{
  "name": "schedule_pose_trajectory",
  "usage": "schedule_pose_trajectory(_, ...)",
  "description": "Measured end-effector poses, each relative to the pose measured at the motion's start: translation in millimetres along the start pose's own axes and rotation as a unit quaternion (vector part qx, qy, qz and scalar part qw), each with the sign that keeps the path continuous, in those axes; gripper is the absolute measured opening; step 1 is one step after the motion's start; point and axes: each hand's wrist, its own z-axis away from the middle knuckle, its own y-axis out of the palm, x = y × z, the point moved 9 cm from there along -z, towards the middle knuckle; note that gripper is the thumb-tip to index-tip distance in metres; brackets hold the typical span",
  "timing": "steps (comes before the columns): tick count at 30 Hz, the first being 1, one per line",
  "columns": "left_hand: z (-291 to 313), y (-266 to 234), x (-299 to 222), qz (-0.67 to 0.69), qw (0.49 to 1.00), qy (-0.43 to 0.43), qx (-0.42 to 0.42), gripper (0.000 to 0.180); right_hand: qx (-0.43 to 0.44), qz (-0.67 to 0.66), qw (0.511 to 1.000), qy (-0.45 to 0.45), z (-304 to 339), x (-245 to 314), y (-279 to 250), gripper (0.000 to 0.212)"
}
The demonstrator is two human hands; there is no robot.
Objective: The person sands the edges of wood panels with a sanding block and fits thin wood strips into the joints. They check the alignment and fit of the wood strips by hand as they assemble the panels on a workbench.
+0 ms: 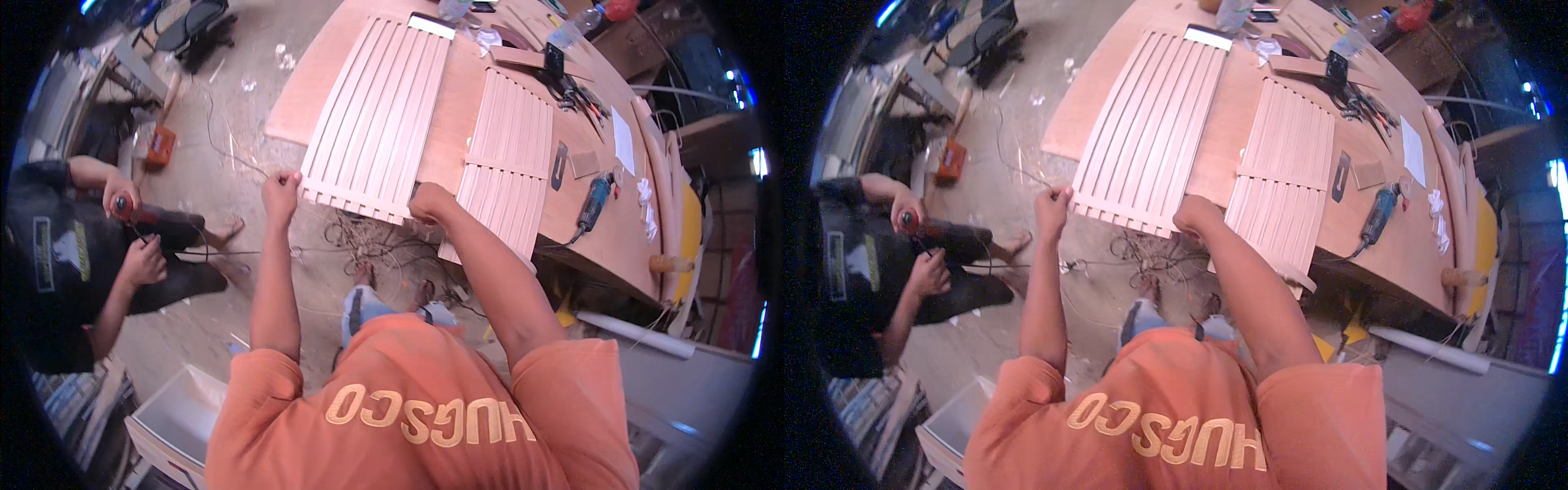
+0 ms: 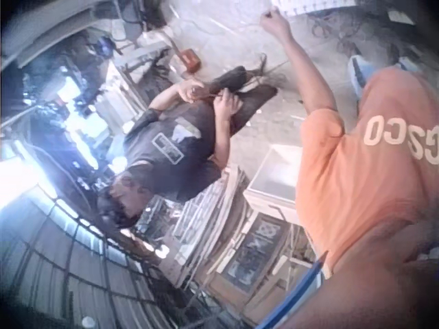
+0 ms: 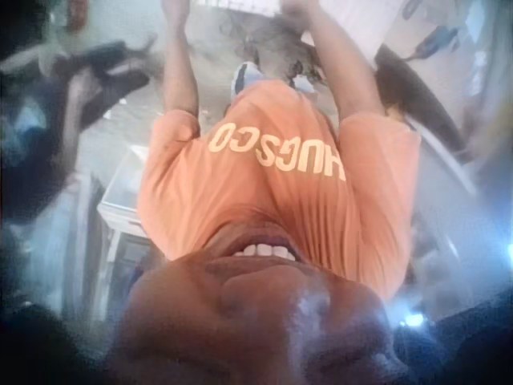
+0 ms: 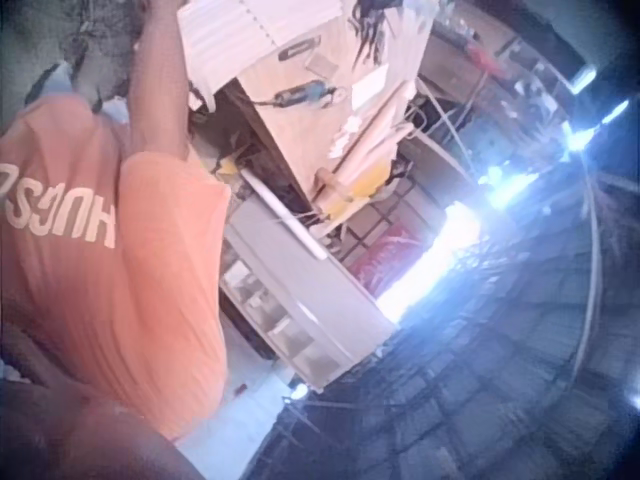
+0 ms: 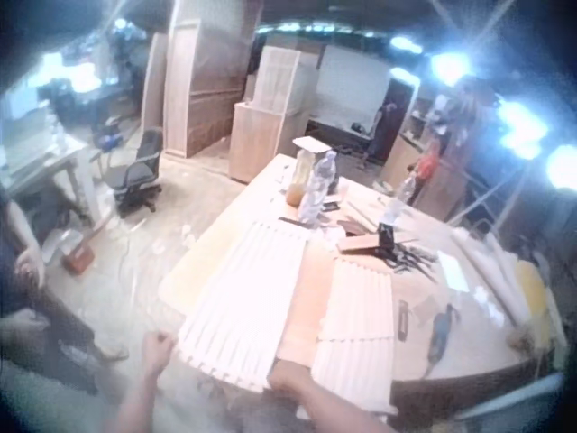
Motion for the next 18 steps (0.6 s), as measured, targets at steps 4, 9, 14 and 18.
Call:
schedule_pose_trajectory(4, -13.3, 2.7, 23.3, -0.056, 0.998, -0.004, -0.004, 0.029, -0.221, 0.005, 0.975, 0.001, 28.4, -3.4, -29.2, 0.02)
schedule_pose_trajectory(9, -16.7, -2.8, 46.0, 0.203, 0.971, -0.109, 0.068, 0.017, 0.07, 0.127, 0.984, -0.107, 95.0, -19.5, -41.2, 0.028)
schedule_pose_trajectory(14, 13.9, -6.4, -35.5, 0.452, 0.881, -0.069, 0.124, 0.022, -0.084, -0.319, 0.94, -0.088, 273.5, -163.4, -154.7, 0.027)
schedule_pose_trajectory(18, 69.1, 47.4, -116.3, 0.507, 0.846, -0.026, 0.163, 0.022, -0.447, -0.321, 0.829, 0.095, 480.8, -327.9, -255.8, 0.038)
